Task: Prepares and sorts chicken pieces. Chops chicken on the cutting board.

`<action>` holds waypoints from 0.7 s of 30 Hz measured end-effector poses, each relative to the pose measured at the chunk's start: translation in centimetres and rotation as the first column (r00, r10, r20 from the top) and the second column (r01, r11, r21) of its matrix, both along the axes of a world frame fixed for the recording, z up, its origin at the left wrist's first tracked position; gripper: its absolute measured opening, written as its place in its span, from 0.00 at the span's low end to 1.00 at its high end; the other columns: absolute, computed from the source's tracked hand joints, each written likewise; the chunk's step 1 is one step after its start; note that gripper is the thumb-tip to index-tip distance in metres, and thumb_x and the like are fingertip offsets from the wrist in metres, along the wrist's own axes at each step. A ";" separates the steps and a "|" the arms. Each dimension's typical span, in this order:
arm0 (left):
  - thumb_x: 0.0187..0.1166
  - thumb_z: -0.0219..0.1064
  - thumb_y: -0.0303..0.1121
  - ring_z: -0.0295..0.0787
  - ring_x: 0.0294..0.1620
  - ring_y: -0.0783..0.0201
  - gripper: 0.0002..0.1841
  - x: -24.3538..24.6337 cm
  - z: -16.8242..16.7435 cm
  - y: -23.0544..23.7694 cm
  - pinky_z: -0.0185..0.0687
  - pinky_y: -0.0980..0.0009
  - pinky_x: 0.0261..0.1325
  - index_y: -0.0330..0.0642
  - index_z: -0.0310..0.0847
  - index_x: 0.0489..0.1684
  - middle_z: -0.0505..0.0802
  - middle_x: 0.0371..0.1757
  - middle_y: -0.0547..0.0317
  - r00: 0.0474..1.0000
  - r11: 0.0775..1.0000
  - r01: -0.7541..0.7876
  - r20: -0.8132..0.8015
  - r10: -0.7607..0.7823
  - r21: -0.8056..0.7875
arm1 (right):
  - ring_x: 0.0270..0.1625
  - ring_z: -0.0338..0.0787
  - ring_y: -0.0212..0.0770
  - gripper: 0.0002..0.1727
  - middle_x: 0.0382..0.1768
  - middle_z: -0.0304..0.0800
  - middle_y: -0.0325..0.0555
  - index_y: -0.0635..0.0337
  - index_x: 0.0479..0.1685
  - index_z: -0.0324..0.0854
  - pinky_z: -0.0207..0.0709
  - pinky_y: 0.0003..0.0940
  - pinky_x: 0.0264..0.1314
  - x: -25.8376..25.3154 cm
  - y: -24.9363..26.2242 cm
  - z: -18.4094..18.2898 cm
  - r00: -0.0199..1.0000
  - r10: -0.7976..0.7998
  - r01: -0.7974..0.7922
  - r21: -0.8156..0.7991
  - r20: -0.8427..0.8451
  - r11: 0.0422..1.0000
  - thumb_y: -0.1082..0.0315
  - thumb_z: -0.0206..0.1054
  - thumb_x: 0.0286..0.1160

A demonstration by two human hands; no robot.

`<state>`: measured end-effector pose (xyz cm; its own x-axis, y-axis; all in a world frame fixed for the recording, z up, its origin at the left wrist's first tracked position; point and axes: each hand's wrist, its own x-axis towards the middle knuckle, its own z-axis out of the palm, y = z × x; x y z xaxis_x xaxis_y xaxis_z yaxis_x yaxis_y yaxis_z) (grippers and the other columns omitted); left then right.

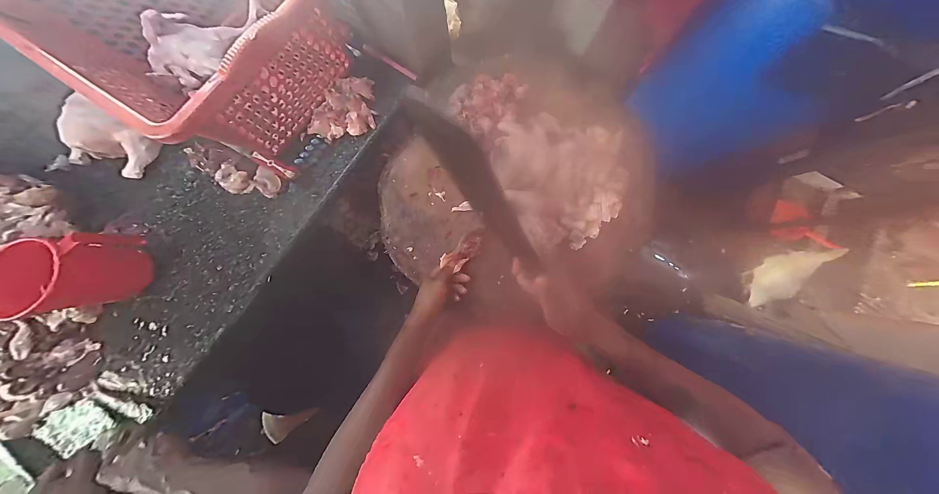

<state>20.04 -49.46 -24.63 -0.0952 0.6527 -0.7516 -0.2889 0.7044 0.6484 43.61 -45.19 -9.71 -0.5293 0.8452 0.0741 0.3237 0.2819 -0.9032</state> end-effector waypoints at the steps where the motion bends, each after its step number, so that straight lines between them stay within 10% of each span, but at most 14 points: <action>1: 0.97 0.43 0.43 0.90 0.25 0.65 0.22 -0.1 0.0 0.0 0.85 0.71 0.29 0.34 0.73 0.70 0.96 0.39 0.51 1.000 1.000 -0.010 0.011 0.010 -0.005 | 0.33 0.83 0.30 0.42 0.33 0.84 0.41 0.62 0.60 0.80 0.82 0.31 0.37 0.1 -0.1 -1.7 0.995 0.041 -0.043 0.012 0.087 0.999 0.31 0.37 0.88; 7: 0.97 0.42 0.43 0.90 0.27 0.62 0.22 -0.9 -0.3 -0.1 0.86 0.68 0.30 0.33 0.73 0.67 0.95 0.39 0.50 0.996 0.997 -0.062 0.064 0.065 -0.049 | 0.59 0.90 0.60 0.35 0.51 0.89 0.61 0.62 0.67 0.78 0.78 0.64 0.64 -0.3 2.5 -8.4 0.688 0.259 0.033 -0.385 0.678 0.922 0.39 0.41 0.93; 13: 0.96 0.45 0.43 0.91 0.24 0.64 0.22 -1.4 -0.9 -2.3 0.85 0.71 0.26 0.32 0.76 0.62 0.96 0.35 0.52 0.998 0.996 0.056 0.036 -0.054 -0.066 | 0.32 0.86 0.40 0.32 0.32 0.86 0.44 0.57 0.62 0.80 0.82 0.43 0.36 -2.4 0.3 -3.4 0.949 0.134 -0.115 -0.082 0.285 0.990 0.40 0.41 0.91; 21: 0.95 0.50 0.43 0.92 0.26 0.66 0.21 -1.2 -0.9 -2.6 0.90 0.68 0.34 0.35 0.84 0.57 0.96 0.36 0.57 0.906 0.939 0.341 -0.255 -0.338 -0.033 | 0.52 0.90 0.54 0.33 0.47 0.89 0.57 0.61 0.67 0.78 0.80 0.58 0.60 -2.4 0.5 -7.6 0.767 0.296 -0.016 -0.446 0.568 0.895 0.41 0.41 0.93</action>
<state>18.86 -52.06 -25.57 -0.0520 0.6885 -0.7234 0.1413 0.7221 0.6772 41.25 -44.74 -17.29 -0.4668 0.6243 -0.6264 0.8229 0.0472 -0.5662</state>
